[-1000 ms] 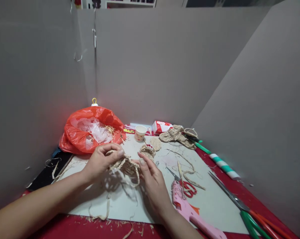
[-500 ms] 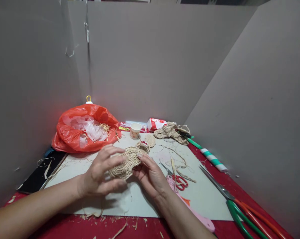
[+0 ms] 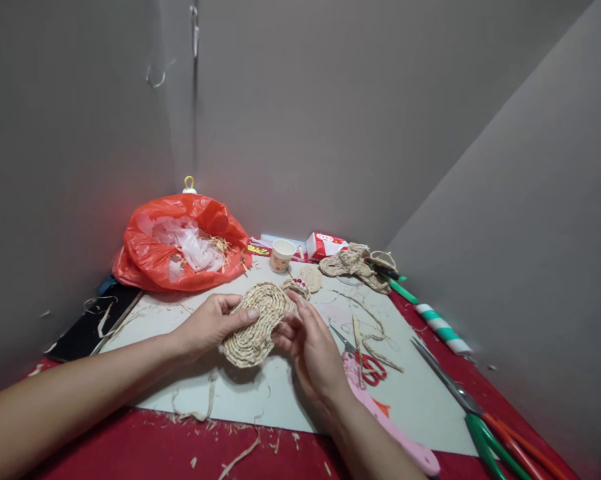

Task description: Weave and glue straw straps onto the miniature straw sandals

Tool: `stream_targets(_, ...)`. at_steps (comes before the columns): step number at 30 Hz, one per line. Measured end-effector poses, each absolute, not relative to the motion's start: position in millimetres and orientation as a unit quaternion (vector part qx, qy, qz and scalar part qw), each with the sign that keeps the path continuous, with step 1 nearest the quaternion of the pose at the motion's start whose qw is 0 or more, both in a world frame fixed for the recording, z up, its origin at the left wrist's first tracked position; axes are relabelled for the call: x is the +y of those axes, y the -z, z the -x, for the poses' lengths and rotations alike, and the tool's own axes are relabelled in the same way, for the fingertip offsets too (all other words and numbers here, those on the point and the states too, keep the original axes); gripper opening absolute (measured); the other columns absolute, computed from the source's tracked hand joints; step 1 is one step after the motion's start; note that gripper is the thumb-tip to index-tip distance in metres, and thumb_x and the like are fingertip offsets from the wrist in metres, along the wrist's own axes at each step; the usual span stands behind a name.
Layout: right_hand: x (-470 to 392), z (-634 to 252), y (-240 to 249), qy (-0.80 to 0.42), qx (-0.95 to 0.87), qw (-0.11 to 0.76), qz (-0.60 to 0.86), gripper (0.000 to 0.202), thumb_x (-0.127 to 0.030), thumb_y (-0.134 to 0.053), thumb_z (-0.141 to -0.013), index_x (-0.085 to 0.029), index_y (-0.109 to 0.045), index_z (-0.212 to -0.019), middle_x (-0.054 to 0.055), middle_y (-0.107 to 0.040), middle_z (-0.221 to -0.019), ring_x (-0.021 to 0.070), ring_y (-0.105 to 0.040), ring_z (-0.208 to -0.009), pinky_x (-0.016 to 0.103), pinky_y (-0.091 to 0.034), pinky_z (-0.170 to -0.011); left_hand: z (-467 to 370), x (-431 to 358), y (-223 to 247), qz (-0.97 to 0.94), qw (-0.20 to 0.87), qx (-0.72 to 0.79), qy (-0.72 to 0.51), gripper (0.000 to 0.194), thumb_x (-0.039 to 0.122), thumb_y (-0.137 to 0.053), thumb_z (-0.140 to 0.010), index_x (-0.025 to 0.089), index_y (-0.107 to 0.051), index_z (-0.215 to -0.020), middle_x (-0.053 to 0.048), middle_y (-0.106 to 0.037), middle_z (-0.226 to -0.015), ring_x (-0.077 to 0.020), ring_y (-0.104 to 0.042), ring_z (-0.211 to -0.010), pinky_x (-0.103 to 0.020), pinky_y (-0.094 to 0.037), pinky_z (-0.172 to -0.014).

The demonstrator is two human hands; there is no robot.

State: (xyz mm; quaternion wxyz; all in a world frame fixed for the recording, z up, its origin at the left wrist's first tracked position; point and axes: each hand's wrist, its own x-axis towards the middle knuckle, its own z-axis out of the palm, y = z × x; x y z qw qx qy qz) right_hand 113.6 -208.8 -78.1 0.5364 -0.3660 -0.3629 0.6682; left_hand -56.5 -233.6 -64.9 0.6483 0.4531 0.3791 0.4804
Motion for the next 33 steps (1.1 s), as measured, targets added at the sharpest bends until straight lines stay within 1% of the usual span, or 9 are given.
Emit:
stream_targets(2, -211.5, -112.1, 82.9, -0.635, -0.404, 0.532, 0.388, 0.038, -0.054, -0.063, -0.080, -0.020, -0.062, -0.095, -0.001, -0.062, -0.067, 0.0133, -0.058, -0.055, 0.023, -0.048, -0.050, 56.3, -232.8, 64.4, -0.440, 0.625, 0.381, -0.520, 0.031, 0.034, -0.072, -0.077, 0.012, -0.071, -0.099, -0.013, -0.071, -0.085, -0.0163, -0.064, -0.065, -0.029, -0.049, -0.062)
stream_targets(5, -218.9, -110.6, 87.9, -0.589, -0.531, 0.471, 0.386, 0.046, -0.060, -0.050, -0.086, -0.017, -0.060, -0.072, 0.000, -0.058, -0.056, 0.0145, -0.055, -0.051, 0.026, -0.045, -0.053, 56.1, -232.4, 62.0, -0.433, 0.605, 0.383, -0.548, 0.030, 0.034, -0.073, -0.076, 0.011, -0.071, -0.095, -0.012, -0.071, -0.082, -0.0164, -0.064, -0.065, -0.029, -0.049, -0.063)
stream_targets(9, -226.8, -110.0, 89.3, -0.463, -0.676, 0.431, 0.377, 0.046, -0.055, -0.045, -0.091, -0.020, -0.050, -0.061, -0.002, -0.049, -0.055, 0.0137, -0.046, -0.054, 0.025, -0.037, -0.053, 53.7, -236.4, 58.9, -0.435, 0.598, 0.389, -0.549, 0.027, 0.035, -0.074, -0.074, 0.013, -0.070, -0.088, -0.008, -0.070, -0.078, -0.0153, -0.063, -0.063, -0.028, -0.049, -0.062)
stream_targets(16, -229.9, -109.8, 86.5, -0.381, -0.724, 0.439, 0.371, 0.041, -0.043, -0.044, -0.094, -0.022, -0.037, -0.060, -0.006, -0.032, -0.058, 0.0116, -0.031, -0.054, 0.024, -0.028, -0.050, 45.0, -246.7, 61.5, -0.452, 0.569, 0.407, -0.554, 0.026, 0.036, -0.072, -0.074, 0.013, -0.067, -0.083, -0.004, -0.065, -0.075, -0.0132, -0.056, -0.064, -0.025, -0.044, -0.060)
stream_targets(24, -233.0, -112.9, 85.0, -0.412, -0.689, 0.453, 0.388, 0.046, -0.043, -0.052, -0.091, -0.021, -0.036, -0.054, -0.006, -0.029, -0.054, 0.0107, -0.028, -0.052, 0.025, -0.026, -0.049, 42.2, -249.3, 62.2, -0.454, 0.564, 0.403, -0.560, 0.024, 0.035, -0.070, -0.077, 0.012, -0.065, -0.082, -0.002, -0.061, -0.072, -0.0115, -0.052, -0.064, -0.024, -0.043, -0.058)
stream_targets(26, -231.7, -114.5, 86.0, -0.464, -0.644, 0.464, 0.393, 0.041, -0.047, -0.047, -0.092, -0.020, -0.048, -0.062, -0.005, -0.037, -0.053, 0.0110, -0.034, -0.049, 0.024, -0.030, -0.048, 42.3, -248.5, 61.6, -0.446, 0.570, 0.394, -0.567, 0.024, 0.035, -0.069, -0.078, 0.012, -0.064, -0.084, -0.003, -0.063, -0.074, -0.0125, -0.055, -0.064, -0.025, -0.044, -0.059)
stream_targets(28, -230.8, -115.4, 87.2, -0.501, -0.605, 0.476, 0.396, 0.037, -0.050, -0.044, -0.093, -0.018, -0.059, -0.085, -0.004, -0.047, -0.056, 0.0121, -0.041, -0.049, 0.024, -0.034, -0.048, 42.7, -247.9, 61.5, -0.443, 0.563, 0.393, -0.577, 0.026, 0.037, -0.068, -0.079, 0.012, -0.063, -0.086, -0.003, -0.064, -0.075, -0.0134, -0.056, -0.065, -0.026, -0.045, -0.060)
stream_targets(30, -231.0, -115.1, 88.8, -0.496, -0.608, 0.474, 0.399, 0.038, -0.051, -0.053, -0.087, -0.017, -0.060, -0.103, -0.003, -0.051, -0.059, 0.0127, -0.044, -0.050, 0.024, -0.036, -0.048, 43.0, -247.8, 61.9, -0.443, 0.552, 0.394, -0.587, 0.026, 0.037, -0.067, -0.079, 0.013, -0.063, -0.087, -0.003, -0.064, -0.077, -0.0141, -0.057, -0.067, -0.027, -0.046, -0.063)
stream_targets(33, -232.8, -112.9, 92.6, -0.428, -0.660, 0.461, 0.410, 0.036, -0.044, -0.071, -0.075, -0.016, -0.061, -0.096, -0.006, -0.044, -0.057, 0.0116, -0.042, -0.051, 0.023, -0.035, -0.049, 42.6, -249.1, 62.9, -0.457, 0.525, 0.402, -0.595, 0.024, 0.036, -0.066, -0.080, 0.013, -0.062, -0.085, -0.002, -0.062, -0.077, -0.0141, -0.056, -0.072, -0.028, -0.046, -0.068)
